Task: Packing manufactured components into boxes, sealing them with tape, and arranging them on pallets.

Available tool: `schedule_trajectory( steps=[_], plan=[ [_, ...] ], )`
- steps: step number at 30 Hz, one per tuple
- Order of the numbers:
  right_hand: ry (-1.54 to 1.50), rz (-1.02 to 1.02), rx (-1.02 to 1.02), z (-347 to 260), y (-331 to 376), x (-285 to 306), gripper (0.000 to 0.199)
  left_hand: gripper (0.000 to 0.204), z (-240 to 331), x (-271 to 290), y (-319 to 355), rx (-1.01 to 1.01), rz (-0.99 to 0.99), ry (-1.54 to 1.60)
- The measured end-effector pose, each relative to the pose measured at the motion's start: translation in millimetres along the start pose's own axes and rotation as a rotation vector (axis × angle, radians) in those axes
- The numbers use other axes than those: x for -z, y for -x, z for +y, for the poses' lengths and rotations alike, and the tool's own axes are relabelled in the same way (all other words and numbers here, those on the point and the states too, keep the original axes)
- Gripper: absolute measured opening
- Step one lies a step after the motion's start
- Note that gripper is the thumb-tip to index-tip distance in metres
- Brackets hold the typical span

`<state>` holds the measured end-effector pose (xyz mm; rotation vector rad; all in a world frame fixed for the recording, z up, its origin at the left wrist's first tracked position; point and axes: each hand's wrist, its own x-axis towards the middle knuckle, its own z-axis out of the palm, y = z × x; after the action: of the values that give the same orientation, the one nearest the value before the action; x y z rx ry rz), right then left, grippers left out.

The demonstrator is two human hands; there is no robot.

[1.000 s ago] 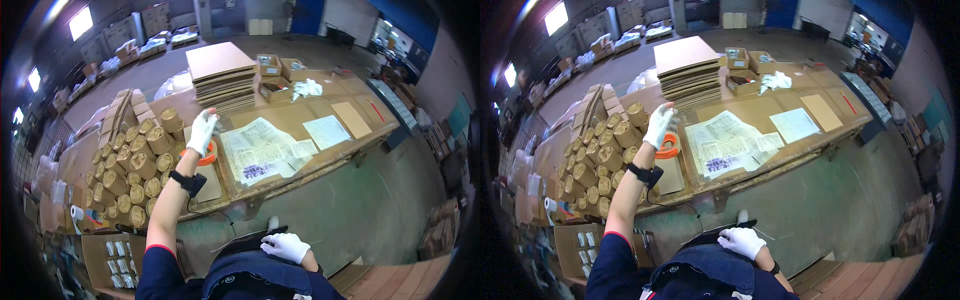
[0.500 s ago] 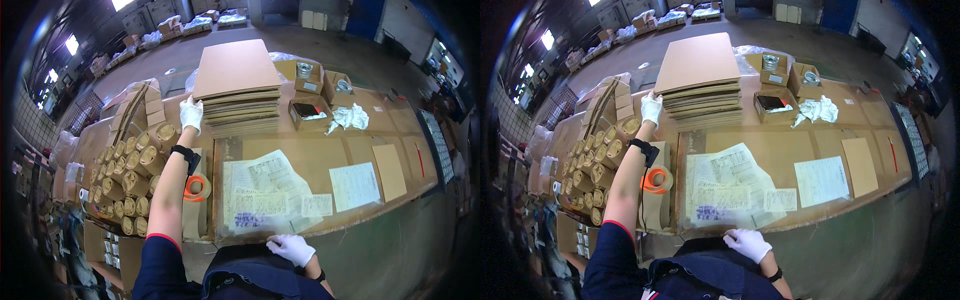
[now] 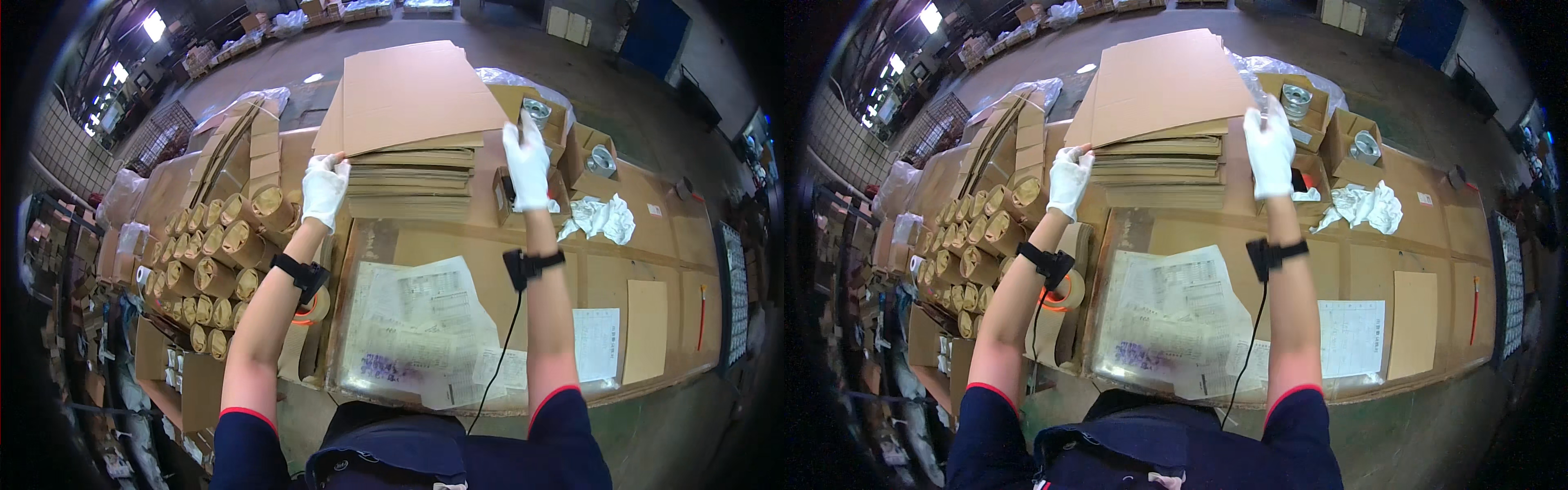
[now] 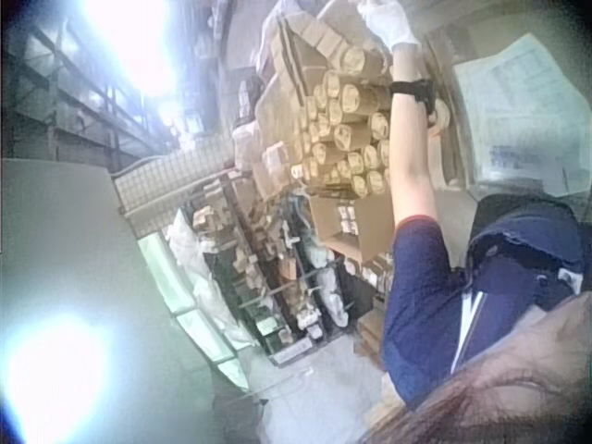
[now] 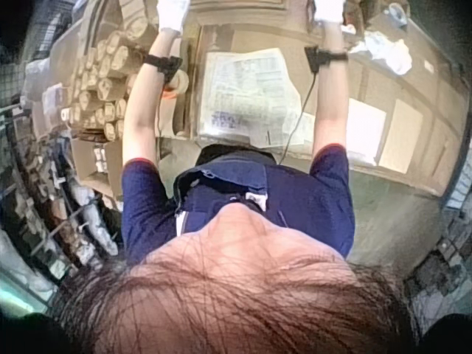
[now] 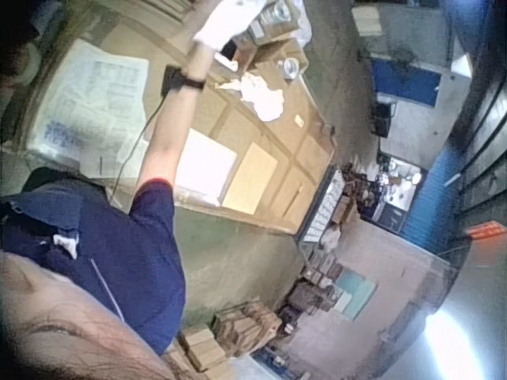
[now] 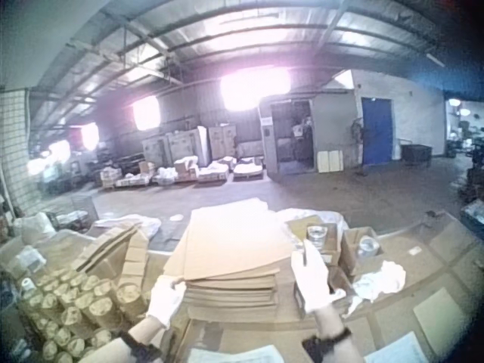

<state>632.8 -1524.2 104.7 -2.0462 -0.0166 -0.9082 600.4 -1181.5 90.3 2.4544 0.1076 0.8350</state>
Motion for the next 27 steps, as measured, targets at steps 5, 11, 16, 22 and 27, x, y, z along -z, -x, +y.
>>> schedule_trajectory(
  steps=[5, 11, 16, 22, 27],
  plan=[
    [0.108, -0.083, 0.228, 28, -26, -51, 0.043, 0.026, -15, -16, -28, 0.296, -0.12, 0.418],
    [-0.41, -0.228, -0.271, -10, 26, -16, 0.031, 0.015, -19, -6, -32, 0.652, -0.07, 0.951],
    [-0.471, -0.354, -0.234, -38, 65, 8, 0.027, 0.02, -16, -1, -28, 0.674, -0.115, 0.887],
    [-0.668, -0.679, -0.557, -63, 137, 25, 0.03, 0.028, -10, 6, -22, 0.788, -0.476, 1.128],
    [-0.879, -0.723, -0.856, -118, 168, 33, 0.052, 0.023, 45, 61, 78, 0.324, -0.344, 1.085]
  ],
)
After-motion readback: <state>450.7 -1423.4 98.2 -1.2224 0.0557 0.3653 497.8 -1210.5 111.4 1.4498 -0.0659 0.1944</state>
